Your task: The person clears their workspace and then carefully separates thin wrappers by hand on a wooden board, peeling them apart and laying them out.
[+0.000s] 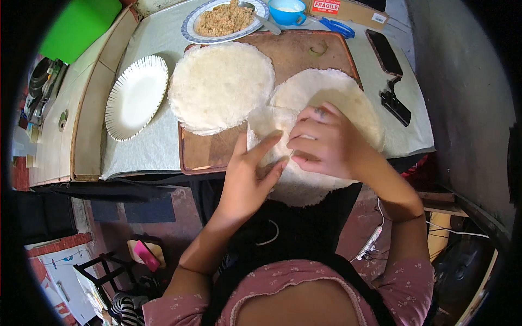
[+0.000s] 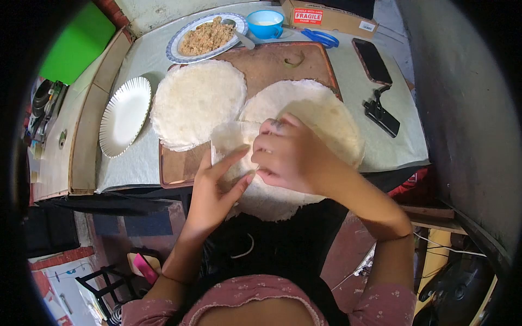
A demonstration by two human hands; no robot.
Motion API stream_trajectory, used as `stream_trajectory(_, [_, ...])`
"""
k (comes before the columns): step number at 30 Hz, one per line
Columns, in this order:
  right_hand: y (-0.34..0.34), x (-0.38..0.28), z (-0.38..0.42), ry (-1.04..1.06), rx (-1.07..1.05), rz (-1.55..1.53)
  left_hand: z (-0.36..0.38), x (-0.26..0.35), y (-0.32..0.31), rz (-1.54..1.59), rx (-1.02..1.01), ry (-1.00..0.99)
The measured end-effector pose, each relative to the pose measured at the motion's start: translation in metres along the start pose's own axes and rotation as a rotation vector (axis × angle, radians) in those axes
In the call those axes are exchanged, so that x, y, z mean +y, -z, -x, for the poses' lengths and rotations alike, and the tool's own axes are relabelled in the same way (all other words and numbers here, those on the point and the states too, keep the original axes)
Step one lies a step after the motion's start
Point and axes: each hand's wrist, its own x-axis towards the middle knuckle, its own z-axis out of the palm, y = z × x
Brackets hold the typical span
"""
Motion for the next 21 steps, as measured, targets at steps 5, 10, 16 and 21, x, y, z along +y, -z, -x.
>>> stream_trajectory(5, [-0.007, -0.009, 0.006, 0.005, -0.039, 0.035, 0.000, 0.000, 0.000, 0.015, -0.022, 0.051])
stream_trajectory(10, [-0.013, -0.007, 0.007, 0.070, -0.070, 0.170, 0.000, -0.004, 0.000, 0.036, -0.014, 0.010])
stream_trajectory(16, [-0.013, 0.012, 0.003, -0.017, -0.014, 0.204, 0.001, -0.007, 0.000, 0.057, -0.021, 0.020])
stream_trajectory(21, [-0.003, 0.016, 0.002, -0.036, -0.048, 0.032, 0.001, -0.007, 0.000, 0.087, 0.007, 0.034])
